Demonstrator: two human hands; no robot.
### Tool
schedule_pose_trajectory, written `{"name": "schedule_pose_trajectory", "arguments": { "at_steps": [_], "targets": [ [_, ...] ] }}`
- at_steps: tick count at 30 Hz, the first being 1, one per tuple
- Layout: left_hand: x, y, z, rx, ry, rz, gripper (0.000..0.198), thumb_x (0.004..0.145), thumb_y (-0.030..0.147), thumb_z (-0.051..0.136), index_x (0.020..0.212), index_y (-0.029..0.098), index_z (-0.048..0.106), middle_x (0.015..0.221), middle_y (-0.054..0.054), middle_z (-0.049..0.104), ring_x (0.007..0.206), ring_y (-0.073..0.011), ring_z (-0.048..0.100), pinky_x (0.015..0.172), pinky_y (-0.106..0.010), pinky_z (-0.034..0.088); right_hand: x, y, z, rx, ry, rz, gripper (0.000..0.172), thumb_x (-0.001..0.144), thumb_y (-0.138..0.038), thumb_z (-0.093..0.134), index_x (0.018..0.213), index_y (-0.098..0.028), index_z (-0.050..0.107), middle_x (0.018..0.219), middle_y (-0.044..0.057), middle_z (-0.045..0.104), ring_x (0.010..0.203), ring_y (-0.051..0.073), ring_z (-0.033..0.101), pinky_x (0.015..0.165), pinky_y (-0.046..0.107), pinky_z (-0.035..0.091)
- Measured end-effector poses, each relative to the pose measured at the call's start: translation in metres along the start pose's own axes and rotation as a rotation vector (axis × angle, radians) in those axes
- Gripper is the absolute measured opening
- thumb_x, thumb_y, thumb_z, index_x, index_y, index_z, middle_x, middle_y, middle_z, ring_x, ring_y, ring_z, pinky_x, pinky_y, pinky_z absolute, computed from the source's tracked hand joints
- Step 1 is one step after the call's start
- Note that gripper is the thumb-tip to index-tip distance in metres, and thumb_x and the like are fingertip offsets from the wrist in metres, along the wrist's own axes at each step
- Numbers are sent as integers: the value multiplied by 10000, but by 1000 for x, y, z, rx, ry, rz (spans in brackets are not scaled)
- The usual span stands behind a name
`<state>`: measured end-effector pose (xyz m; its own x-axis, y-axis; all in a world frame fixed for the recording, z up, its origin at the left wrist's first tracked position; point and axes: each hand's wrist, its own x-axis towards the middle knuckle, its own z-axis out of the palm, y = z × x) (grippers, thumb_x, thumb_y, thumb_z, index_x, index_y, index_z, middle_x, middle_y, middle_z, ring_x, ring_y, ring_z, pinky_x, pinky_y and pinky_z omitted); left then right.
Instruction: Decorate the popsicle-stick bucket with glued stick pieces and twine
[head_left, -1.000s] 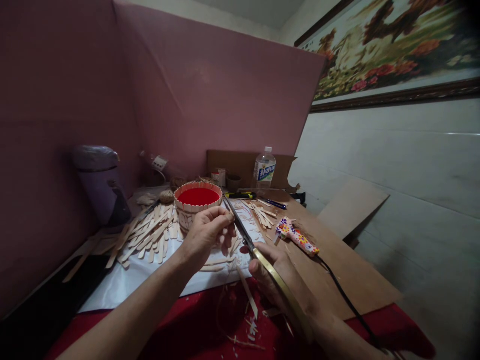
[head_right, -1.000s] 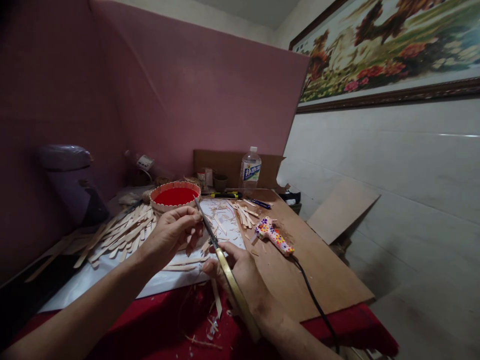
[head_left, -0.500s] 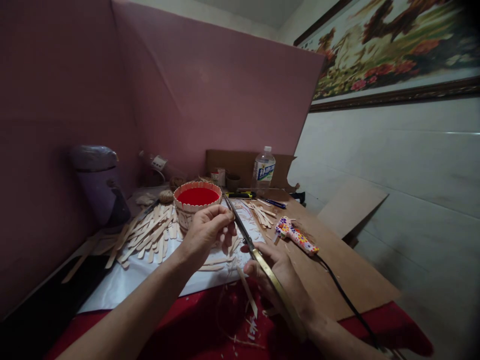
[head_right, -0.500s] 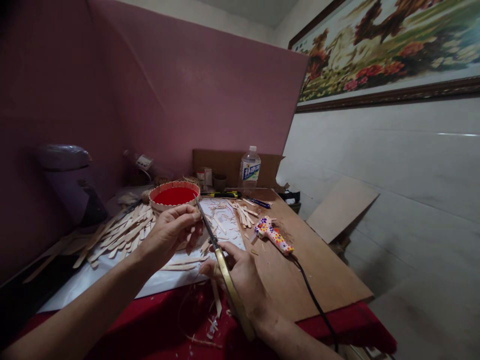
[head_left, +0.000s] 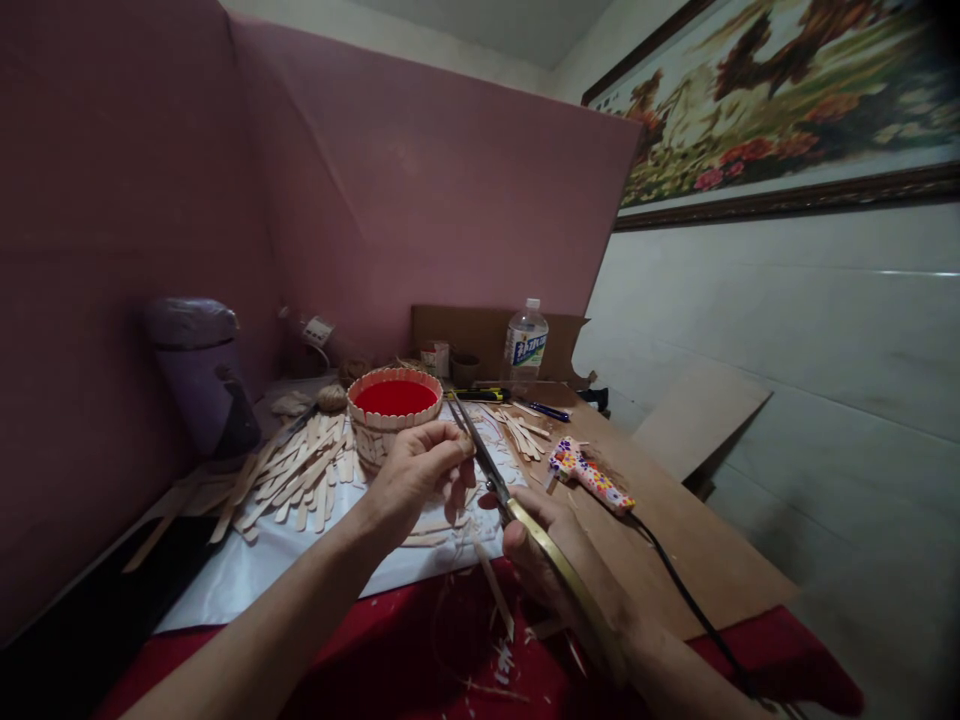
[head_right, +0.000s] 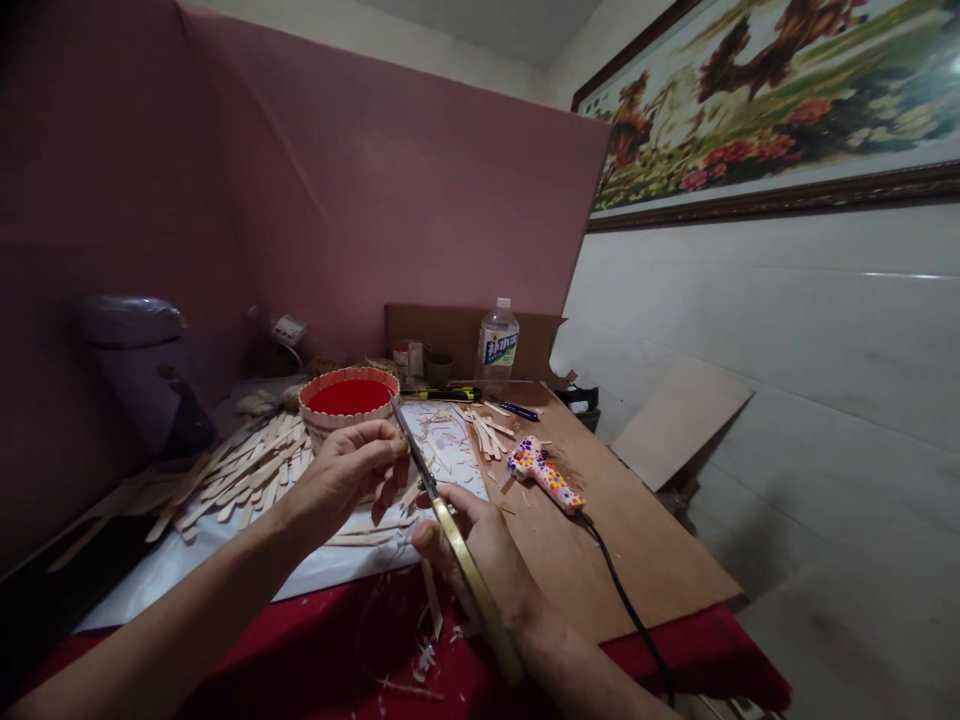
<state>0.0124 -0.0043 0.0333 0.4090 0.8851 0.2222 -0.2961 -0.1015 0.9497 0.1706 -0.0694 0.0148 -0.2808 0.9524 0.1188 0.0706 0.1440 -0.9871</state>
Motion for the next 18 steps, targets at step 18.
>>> {"name": "schedule_pose_trajectory", "arguments": {
  "at_steps": [18],
  "targets": [
    [1, 2, -6, -24, 3, 5, 172, 764, 252, 605, 651, 144, 533, 558, 13, 597, 349, -78, 486, 318, -193, 401, 11, 8, -5, 17, 234, 26, 505, 652, -600, 663, 873, -157, 565, 513, -68, 404, 408, 68, 332, 368, 195, 251]
  ]
}}
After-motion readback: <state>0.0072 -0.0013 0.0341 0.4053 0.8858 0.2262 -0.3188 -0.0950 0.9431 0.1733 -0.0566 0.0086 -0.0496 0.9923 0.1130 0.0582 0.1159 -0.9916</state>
